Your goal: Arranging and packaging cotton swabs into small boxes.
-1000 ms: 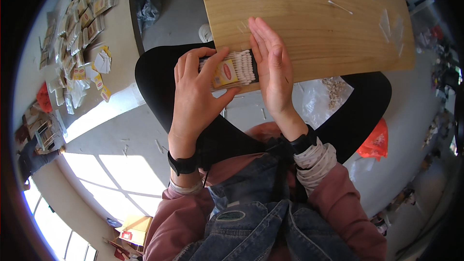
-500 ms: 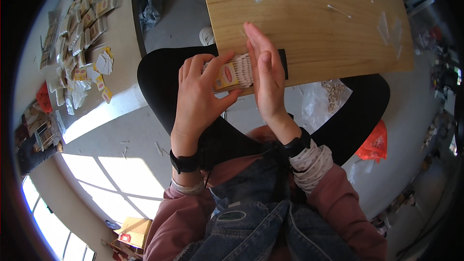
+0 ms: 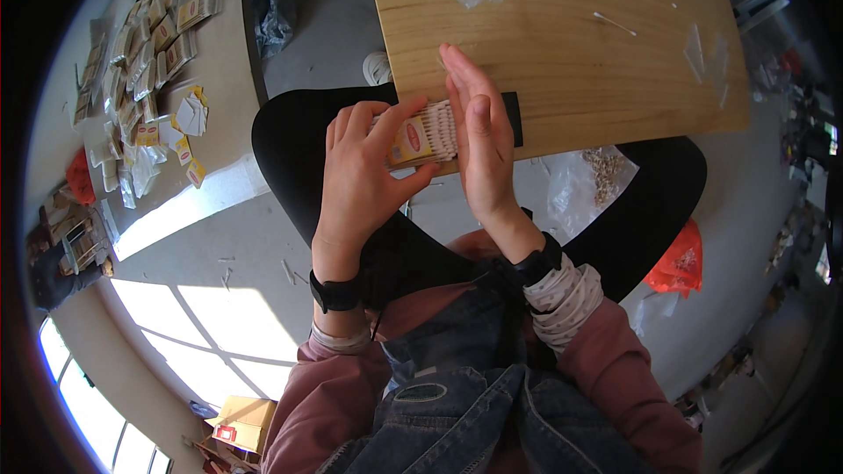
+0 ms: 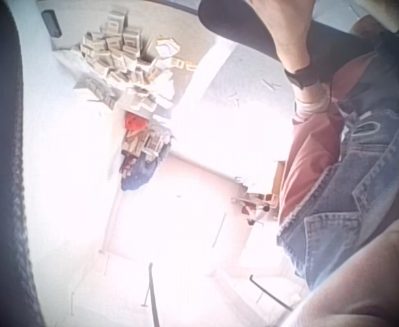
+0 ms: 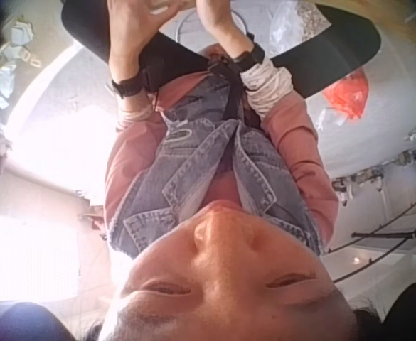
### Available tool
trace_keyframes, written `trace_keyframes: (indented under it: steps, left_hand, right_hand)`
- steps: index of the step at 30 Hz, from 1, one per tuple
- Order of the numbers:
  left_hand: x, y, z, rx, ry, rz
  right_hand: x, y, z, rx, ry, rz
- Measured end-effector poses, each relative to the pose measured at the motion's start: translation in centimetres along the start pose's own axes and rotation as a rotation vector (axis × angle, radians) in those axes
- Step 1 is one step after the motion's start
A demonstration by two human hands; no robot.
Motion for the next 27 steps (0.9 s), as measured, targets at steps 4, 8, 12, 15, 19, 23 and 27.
trace_keyframes:
  steps: [4,8,12,15,19,23,27]
  left_hand:
    - [-0.1,0.1,-0.1,-0.01,0.003,0.004]
    - [-0.1,-0.1,-0.1,-0.008,0.009,0.013]
    - [-0.2,-0.5,0.1,-0.015,0.008,0.02]
    - [-0.4,-0.2,0.1,-0.012,0.022,0.022]
    - [-0.6,-0.3,0.7,-0.05,0.038,0.029]
    - [-0.8,-0.7,1.4,-0.119,0.024,-0.023]
    - [-1.2,-3.4,4.7,-0.274,-0.011,0.062]
  right_hand:
    - [0.0,0.0,0.1,0.011,-0.006,-0.003]
    - [0.0,0.4,-0.1,0.036,-0.001,-0.011]
    - [-0.1,0.8,-0.3,0.043,0.004,-0.009]
    - [0.0,1.0,-0.6,0.081,0.019,0.001]
    - [-0.1,1.4,-0.4,-0.007,-0.024,0.015]
    - [-0.6,-0.3,-1.1,-0.087,-0.019,0.049]
    - [-3.6,-7.9,-4.1,0.372,-0.253,0.112]
Point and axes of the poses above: each hand's wrist, its own x-axis away from the middle knuckle, its own y-axis out of the palm, z = x × y, the point moved 5 cm from there along -x, towards the middle knuckle, and after that the axes turned 1 degree about -x, right-handed, at the moved point
